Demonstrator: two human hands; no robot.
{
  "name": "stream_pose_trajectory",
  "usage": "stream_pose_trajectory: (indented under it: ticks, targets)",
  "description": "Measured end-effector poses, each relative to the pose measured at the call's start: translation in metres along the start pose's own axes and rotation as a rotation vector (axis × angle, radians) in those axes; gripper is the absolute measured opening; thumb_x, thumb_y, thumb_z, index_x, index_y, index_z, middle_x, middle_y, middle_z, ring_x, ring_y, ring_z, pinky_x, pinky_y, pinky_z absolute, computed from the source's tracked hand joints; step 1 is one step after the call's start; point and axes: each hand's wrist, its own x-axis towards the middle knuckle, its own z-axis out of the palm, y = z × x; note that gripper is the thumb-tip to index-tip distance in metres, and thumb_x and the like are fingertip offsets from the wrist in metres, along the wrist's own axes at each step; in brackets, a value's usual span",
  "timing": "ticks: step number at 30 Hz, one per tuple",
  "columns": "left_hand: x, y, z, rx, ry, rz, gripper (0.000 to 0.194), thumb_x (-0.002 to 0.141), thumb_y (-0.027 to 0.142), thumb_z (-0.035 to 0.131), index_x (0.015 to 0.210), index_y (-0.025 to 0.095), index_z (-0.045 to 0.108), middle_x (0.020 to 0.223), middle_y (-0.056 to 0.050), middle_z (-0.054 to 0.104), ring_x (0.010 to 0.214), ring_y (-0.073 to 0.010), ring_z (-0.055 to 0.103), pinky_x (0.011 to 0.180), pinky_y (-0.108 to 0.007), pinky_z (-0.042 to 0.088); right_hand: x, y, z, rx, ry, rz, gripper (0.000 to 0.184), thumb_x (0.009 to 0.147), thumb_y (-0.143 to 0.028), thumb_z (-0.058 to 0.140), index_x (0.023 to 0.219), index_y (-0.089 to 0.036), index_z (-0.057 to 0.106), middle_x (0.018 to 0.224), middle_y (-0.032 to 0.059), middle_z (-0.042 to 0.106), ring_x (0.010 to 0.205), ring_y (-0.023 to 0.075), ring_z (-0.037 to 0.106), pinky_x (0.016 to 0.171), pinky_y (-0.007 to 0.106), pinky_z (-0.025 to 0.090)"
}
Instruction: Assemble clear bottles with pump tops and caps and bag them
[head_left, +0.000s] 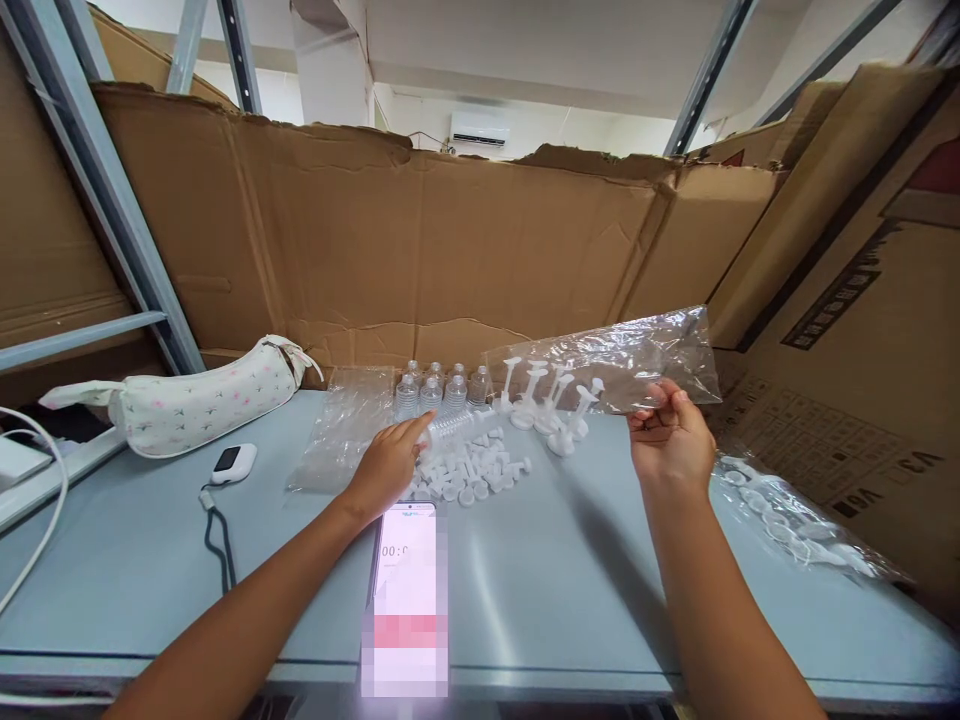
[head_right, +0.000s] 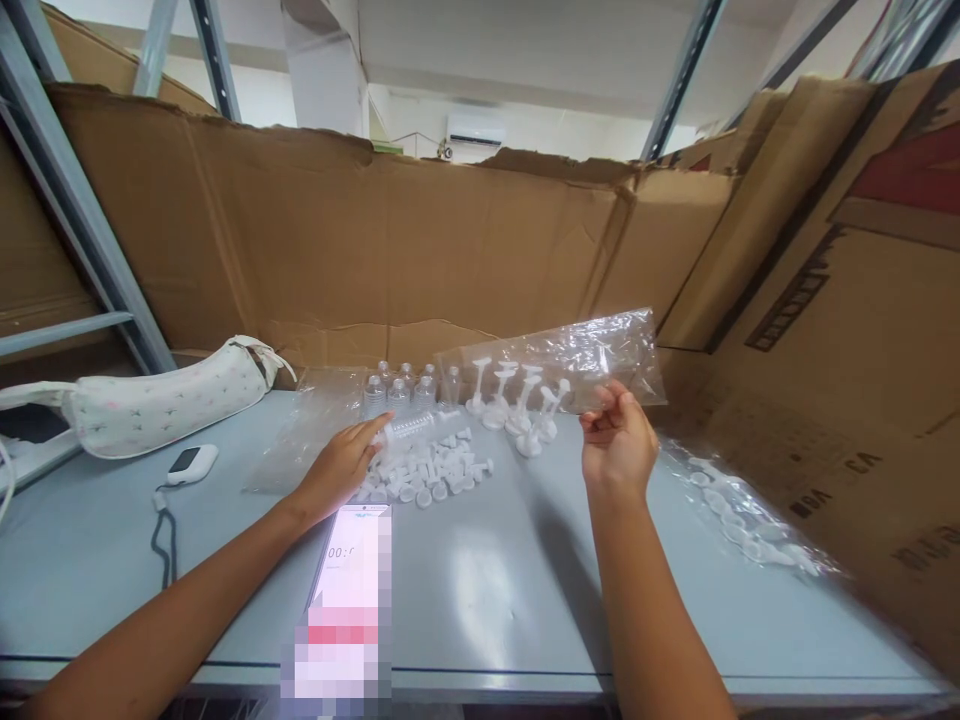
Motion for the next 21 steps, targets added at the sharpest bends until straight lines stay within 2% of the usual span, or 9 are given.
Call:
stream_pose_trajectory:
  ticks: [5, 9, 12, 17, 21]
  targets:
    - [0.004, -0.004, 0.002, 0.137, -0.045, 0.016, 0.045, 0.09, 0.014, 0.036, 0.134, 0.023, 0.042, 0.125, -0.004, 0.06, 0.111, -0.019, 0.054, 0.098, -0.038, 0.037, -0.001, 0.002, -0.001, 0.061, -0.043, 0.108, 0.007, 0.078, -0.016, 0.056, 0.078, -0.016, 0.063, 0.061, -0.0059, 0.058, 0.05, 0.0026, 0.052, 0.042, 0.011, 0.041]
    - [0.006, -0.004, 0.002, 0.19, -0.056, 0.01, 0.046, 0.089, 0.013, 0.037, 0.133, 0.023, 0.044, 0.121, -0.004, 0.062, 0.107, -0.0194, 0.056, 0.098, -0.038, 0.036, -0.003, 0.013, -0.001, 0.054, -0.118, 0.21, 0.004, 0.076, -0.019, 0.062, 0.079, -0.018, 0.062, 0.06, -0.0075, 0.057, 0.047, 0.0021, 0.051, 0.041, 0.01, 0.041]
    - [0.006, -0.004, 0.004, 0.208, -0.059, 0.011, 0.047, 0.086, 0.011, 0.038, 0.131, 0.023, 0.047, 0.121, -0.003, 0.062, 0.108, -0.0198, 0.056, 0.099, -0.039, 0.034, -0.009, 0.027, 0.001, -0.022, -0.203, 0.363, 0.007, 0.075, -0.022, 0.064, 0.081, -0.018, 0.063, 0.056, -0.0075, 0.057, 0.044, 0.0037, 0.052, 0.041, 0.012, 0.044]
    - [0.006, -0.007, 0.005, 0.227, -0.043, 0.024, 0.044, 0.085, 0.013, 0.043, 0.128, 0.02, 0.049, 0.126, -0.006, 0.059, 0.113, -0.0215, 0.053, 0.1, -0.04, 0.034, -0.024, 0.044, 0.007, -0.152, -0.219, 0.645, 0.005, 0.078, -0.017, 0.06, 0.081, -0.02, 0.064, 0.06, -0.0034, 0.064, 0.06, 0.0102, 0.065, 0.047, 0.016, 0.051]
    - [0.005, -0.01, 0.001, 0.232, 0.002, 0.079, 0.041, 0.086, 0.017, 0.046, 0.126, 0.021, 0.05, 0.127, -0.008, 0.057, 0.116, -0.0225, 0.051, 0.102, -0.042, 0.033, -0.035, 0.049, 0.01, -0.2, -0.29, 0.735, 0.003, 0.077, -0.018, 0.062, 0.078, -0.021, 0.063, 0.067, -0.0024, 0.067, 0.062, 0.0104, 0.065, 0.048, 0.018, 0.051]
